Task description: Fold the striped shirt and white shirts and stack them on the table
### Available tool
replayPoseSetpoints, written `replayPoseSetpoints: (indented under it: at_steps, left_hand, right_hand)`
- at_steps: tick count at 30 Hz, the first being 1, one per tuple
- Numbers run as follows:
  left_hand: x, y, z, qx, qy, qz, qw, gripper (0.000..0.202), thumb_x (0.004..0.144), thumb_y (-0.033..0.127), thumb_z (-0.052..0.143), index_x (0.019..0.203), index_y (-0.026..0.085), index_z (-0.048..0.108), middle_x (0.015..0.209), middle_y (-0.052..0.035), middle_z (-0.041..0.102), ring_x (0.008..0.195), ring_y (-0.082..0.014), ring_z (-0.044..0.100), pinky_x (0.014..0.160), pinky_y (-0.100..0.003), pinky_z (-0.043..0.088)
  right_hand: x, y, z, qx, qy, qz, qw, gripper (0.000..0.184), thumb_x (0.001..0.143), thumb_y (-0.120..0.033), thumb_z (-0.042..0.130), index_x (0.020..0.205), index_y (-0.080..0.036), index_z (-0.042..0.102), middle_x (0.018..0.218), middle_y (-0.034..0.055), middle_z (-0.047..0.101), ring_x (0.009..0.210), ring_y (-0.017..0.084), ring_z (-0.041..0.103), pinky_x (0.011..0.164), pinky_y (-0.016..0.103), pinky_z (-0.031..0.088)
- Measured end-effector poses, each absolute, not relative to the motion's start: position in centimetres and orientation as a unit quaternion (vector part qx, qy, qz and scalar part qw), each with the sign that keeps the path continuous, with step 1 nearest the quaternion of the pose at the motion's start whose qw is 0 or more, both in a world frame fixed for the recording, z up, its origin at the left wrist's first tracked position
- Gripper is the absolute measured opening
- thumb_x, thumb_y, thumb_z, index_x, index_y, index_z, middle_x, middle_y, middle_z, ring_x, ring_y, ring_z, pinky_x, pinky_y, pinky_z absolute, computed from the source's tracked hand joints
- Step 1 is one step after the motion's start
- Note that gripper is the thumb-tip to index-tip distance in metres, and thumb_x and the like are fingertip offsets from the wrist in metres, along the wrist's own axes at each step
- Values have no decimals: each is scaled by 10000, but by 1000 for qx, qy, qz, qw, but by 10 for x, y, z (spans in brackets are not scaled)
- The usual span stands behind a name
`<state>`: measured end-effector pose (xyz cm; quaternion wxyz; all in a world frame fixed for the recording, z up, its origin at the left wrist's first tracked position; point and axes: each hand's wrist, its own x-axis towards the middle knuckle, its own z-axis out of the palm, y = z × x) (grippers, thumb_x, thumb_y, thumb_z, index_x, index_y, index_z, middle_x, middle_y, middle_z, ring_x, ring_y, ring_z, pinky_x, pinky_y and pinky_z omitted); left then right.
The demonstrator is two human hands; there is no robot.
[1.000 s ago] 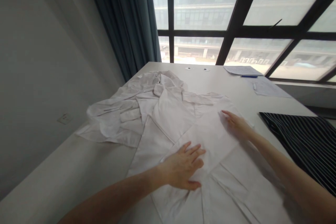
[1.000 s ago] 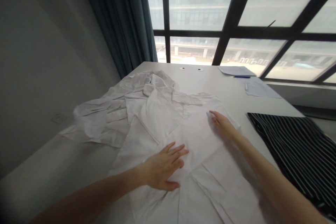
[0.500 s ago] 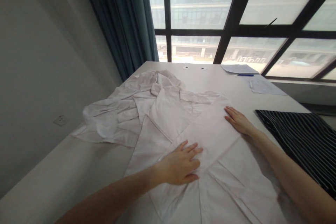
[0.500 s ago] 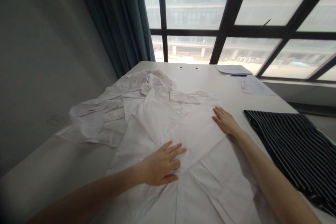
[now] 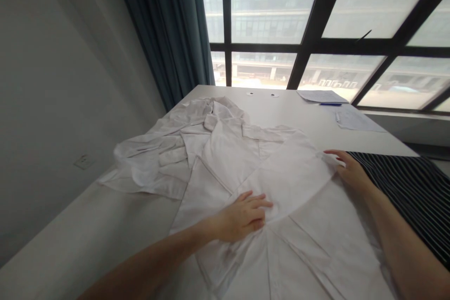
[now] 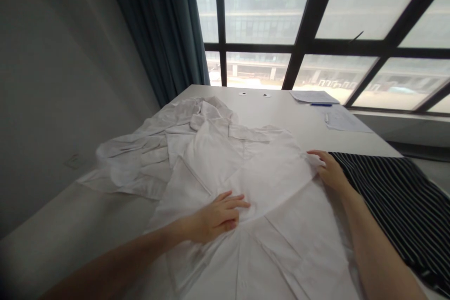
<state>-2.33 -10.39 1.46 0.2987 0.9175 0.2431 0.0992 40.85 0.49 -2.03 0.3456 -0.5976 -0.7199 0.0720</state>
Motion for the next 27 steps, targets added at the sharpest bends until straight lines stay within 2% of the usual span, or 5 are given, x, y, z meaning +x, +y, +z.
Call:
replayPoseSetpoints:
  at_steps: [6,12,15,22,27]
  left_hand:
    - [-26,-99,18,871,254,116,403,218,985,247,394,1002,224,610,1436,-15,525,1425,-161,330,1199,-416,126]
    - [-30,-91,17,806,281,176,490,370,981,291,365,1272,183,566,1359,-74,594,1301,-161,501,1184,-373,205]
    - [-32,-88,14,803,279,178,496,393,984,325,373,1293,176,565,1372,-74,585,1291,-167,511,1188,-368,199]
    - [-33,-88,21,822,244,135,496,259,993,336,397,1005,217,626,1410,-35,553,1346,-162,455,1200,-425,124]
    - [-29,-94,18,878,221,104,412,162,961,302,518,875,219,627,1457,-7,503,1421,-194,344,1189,-497,84]
  right_hand:
    - [422,3,-19,-591,-756,133,249,603,602,-204,503,1189,-226,640,1290,98,626,1230,299,556,1086,464,388]
    - [416,2,-19,-582,-758,122,268,472,727,-321,544,1183,-251,646,1298,102,627,1219,329,563,1049,501,422]
    - [409,3,-20,-579,-763,83,276,437,740,-304,527,1150,-234,661,1218,105,664,1148,318,606,1015,487,458]
    - [402,-4,-11,-588,-768,-61,246,377,722,-198,481,1034,-232,690,1020,95,697,968,305,639,885,454,506]
    - [410,-4,-9,-589,-768,-75,239,330,729,-211,482,973,-238,702,869,79,705,852,291,646,802,444,485]
